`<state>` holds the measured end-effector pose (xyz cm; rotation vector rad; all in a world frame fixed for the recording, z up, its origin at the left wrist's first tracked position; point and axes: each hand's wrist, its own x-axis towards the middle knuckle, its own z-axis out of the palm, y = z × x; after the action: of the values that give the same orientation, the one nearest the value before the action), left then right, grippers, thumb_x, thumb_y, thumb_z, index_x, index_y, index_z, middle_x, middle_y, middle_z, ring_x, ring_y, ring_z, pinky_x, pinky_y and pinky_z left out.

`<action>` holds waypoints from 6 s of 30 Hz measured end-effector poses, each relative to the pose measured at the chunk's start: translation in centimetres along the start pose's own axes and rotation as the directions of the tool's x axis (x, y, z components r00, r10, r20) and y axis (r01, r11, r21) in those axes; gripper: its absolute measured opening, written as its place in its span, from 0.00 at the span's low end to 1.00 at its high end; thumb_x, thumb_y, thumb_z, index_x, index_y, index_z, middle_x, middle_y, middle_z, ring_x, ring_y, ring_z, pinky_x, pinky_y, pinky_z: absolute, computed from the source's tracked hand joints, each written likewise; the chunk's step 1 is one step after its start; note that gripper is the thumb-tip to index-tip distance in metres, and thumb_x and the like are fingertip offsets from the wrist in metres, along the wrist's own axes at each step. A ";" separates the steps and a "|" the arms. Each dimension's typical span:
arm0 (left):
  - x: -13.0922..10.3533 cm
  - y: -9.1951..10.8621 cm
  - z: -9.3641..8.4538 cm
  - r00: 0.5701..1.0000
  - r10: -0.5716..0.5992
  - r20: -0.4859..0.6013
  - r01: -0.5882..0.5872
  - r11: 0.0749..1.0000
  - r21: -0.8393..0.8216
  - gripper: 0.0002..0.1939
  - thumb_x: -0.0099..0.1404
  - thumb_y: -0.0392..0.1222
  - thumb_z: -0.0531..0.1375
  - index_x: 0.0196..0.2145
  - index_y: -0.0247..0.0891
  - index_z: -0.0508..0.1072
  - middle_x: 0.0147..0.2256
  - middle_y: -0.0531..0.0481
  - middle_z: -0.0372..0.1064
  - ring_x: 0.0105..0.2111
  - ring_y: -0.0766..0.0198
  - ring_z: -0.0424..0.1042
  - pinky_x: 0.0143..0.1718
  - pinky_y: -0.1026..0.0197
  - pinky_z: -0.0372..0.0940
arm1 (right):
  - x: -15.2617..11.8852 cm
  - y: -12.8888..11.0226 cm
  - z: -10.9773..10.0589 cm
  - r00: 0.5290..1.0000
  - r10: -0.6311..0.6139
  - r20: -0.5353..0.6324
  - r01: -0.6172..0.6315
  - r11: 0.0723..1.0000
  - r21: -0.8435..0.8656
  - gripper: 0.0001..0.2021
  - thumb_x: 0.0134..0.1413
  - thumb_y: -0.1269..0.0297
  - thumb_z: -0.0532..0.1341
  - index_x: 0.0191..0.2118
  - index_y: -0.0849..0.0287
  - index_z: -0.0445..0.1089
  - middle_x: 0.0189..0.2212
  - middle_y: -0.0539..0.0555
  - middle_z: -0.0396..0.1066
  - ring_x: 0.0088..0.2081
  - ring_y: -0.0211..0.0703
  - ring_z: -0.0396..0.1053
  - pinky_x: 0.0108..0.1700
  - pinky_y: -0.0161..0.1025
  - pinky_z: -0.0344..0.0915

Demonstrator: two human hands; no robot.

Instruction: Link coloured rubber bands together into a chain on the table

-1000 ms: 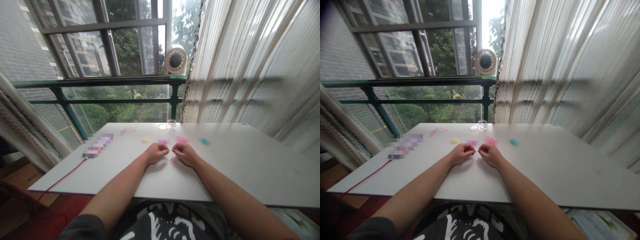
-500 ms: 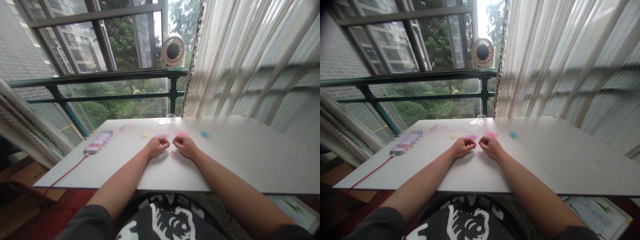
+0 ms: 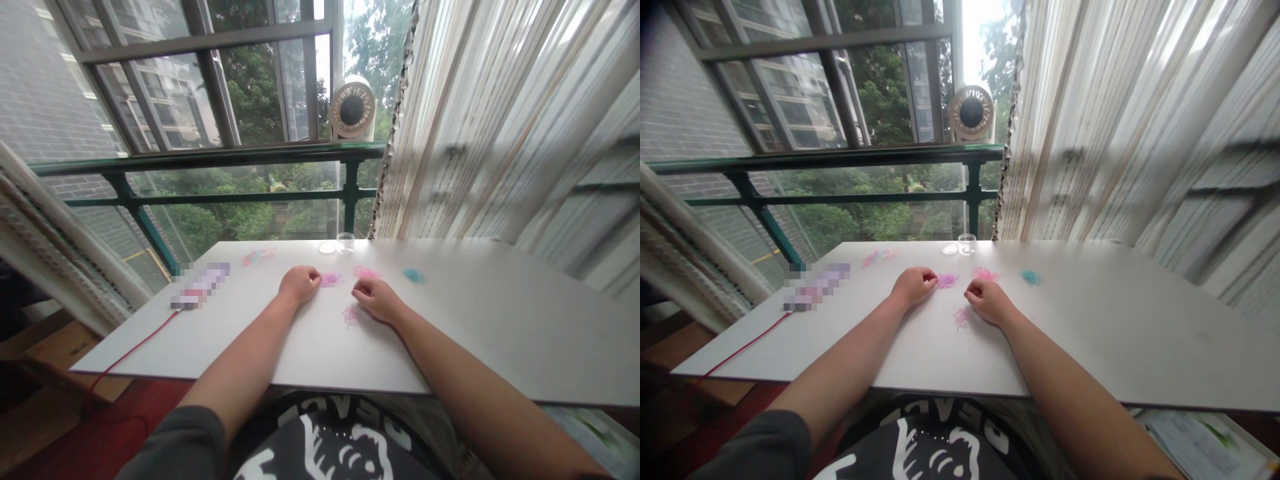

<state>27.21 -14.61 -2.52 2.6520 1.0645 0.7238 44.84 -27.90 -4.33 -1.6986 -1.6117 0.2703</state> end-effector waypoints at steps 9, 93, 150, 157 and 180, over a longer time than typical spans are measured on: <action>0.3 1.0 0.8 0.999 -0.023 0.033 0.022 1.000 0.022 0.12 0.54 0.44 0.56 0.32 0.40 0.77 0.33 0.47 0.73 0.33 0.59 0.69 0.37 0.62 0.60 | -0.1 -0.1 -0.1 1.000 -0.008 0.025 0.007 1.000 0.014 0.07 0.45 0.64 0.56 0.25 0.62 0.67 0.17 0.47 0.62 0.20 0.33 0.57 0.24 0.31 0.53; -3.4 3.7 0.2 0.907 0.331 0.260 -0.275 0.934 -0.228 0.09 0.58 0.41 0.53 0.32 0.36 0.71 0.29 0.50 0.68 0.28 0.67 0.64 0.28 0.66 0.58 | -0.6 -1.0 -1.0 0.975 -0.025 0.219 0.036 0.998 -0.046 0.09 0.45 0.66 0.56 0.30 0.62 0.73 0.21 0.50 0.68 0.23 0.34 0.59 0.26 0.31 0.54; -3.1 3.7 0.4 0.939 0.257 0.227 -0.141 0.893 -0.428 0.11 0.56 0.43 0.55 0.31 0.34 0.73 0.26 0.51 0.69 0.25 0.69 0.63 0.27 0.67 0.58 | -0.9 -1.1 -0.8 0.983 -0.069 0.168 0.065 0.997 0.028 0.08 0.46 0.65 0.56 0.28 0.62 0.70 0.18 0.48 0.63 0.21 0.33 0.56 0.25 0.31 0.53; -3.0 3.4 0.3 0.949 0.246 0.198 -0.140 0.890 -0.434 0.11 0.55 0.43 0.55 0.31 0.35 0.73 0.28 0.50 0.70 0.28 0.68 0.66 0.31 0.67 0.61 | -0.8 -0.7 -0.8 0.988 -0.060 0.141 0.054 0.998 0.043 0.09 0.48 0.65 0.54 0.28 0.62 0.69 0.20 0.50 0.66 0.22 0.34 0.58 0.26 0.32 0.56; -2.9 3.1 0.4 0.952 0.266 0.149 -0.164 0.858 -0.487 0.10 0.53 0.42 0.58 0.32 0.34 0.73 0.28 0.49 0.72 0.28 0.67 0.68 0.30 0.67 0.62 | -0.9 -0.9 -0.6 0.990 -0.075 0.121 0.060 0.991 0.123 0.09 0.48 0.62 0.56 0.28 0.63 0.68 0.19 0.49 0.63 0.21 0.32 0.55 0.24 0.31 0.52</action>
<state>27.49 -18.89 -2.88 2.3673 0.4587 0.6226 44.34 -29.06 -3.66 -1.5601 -1.7049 0.4386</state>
